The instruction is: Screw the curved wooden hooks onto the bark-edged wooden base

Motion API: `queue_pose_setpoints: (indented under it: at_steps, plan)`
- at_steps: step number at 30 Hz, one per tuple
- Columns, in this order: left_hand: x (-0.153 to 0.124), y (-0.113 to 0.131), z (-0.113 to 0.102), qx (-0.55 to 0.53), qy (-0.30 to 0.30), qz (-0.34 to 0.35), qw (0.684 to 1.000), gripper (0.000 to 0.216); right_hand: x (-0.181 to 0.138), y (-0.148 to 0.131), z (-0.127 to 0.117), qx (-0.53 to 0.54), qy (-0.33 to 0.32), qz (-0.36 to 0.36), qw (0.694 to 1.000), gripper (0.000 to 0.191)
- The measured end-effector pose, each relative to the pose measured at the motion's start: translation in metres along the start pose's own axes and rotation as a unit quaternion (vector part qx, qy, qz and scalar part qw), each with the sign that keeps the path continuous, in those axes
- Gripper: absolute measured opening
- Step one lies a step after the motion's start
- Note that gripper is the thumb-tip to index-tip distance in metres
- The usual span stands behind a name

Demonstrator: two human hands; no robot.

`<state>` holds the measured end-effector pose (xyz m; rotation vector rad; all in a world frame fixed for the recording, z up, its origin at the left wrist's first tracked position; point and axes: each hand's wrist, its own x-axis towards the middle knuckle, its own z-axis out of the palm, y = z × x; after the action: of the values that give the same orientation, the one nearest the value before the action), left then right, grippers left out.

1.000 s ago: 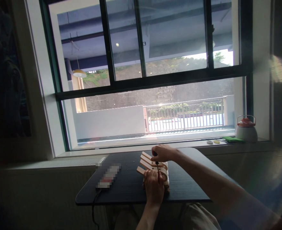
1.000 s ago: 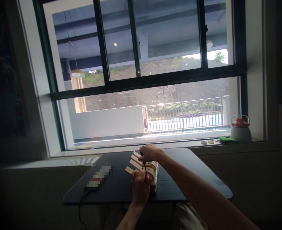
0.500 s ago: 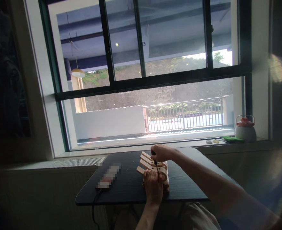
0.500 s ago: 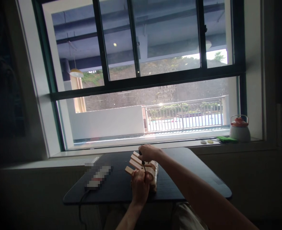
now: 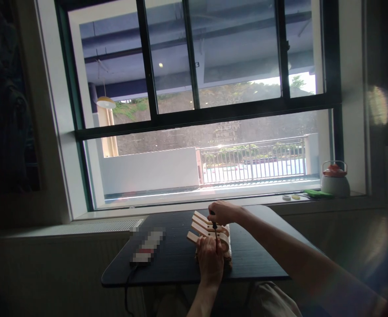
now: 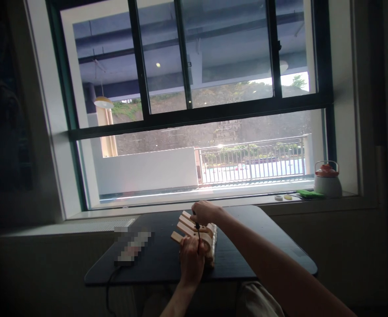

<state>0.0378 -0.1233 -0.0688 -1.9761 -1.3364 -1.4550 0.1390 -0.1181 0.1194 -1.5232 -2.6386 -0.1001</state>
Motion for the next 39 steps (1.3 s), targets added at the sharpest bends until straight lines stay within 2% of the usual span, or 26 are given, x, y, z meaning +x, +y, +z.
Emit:
queue_pose_setpoints:
  at_steps: [6,10,14,21,27,34,39]
  plan:
    - [0.001,-0.001,0.003,0.003,0.010,-0.001,1.000,0.022,0.005,-0.001,-0.005,0.001,-0.015,-0.005,1.000,0.031]
    - [0.000,0.000,0.002,-0.005,-0.009,-0.011,1.000,0.023,0.003,0.000,-0.005,0.011,-0.025,-0.012,1.000,0.025]
    - [0.000,0.000,0.001,-0.006,-0.021,-0.010,1.000,0.023,0.002,-0.002,-0.003,0.020,-0.031,-0.006,0.999,0.029]
    - [0.000,-0.001,0.003,-0.002,0.005,0.002,1.000,0.021,0.007,-0.004,-0.005,-0.011,-0.013,0.002,1.000,0.034]
    - [-0.001,-0.001,0.002,-0.010,-0.004,-0.001,1.000,0.021,0.002,-0.003,-0.004,-0.020,-0.007,-0.009,1.000,0.025]
    - [0.001,0.001,-0.002,-0.004,-0.002,0.010,1.000,0.021,0.006,-0.006,0.009,-0.030,0.019,0.010,0.999,0.038]
    - [0.000,0.000,0.001,0.008,0.005,0.012,1.000,0.020,0.009,-0.003,0.002,-0.026,0.001,0.009,1.000,0.039]
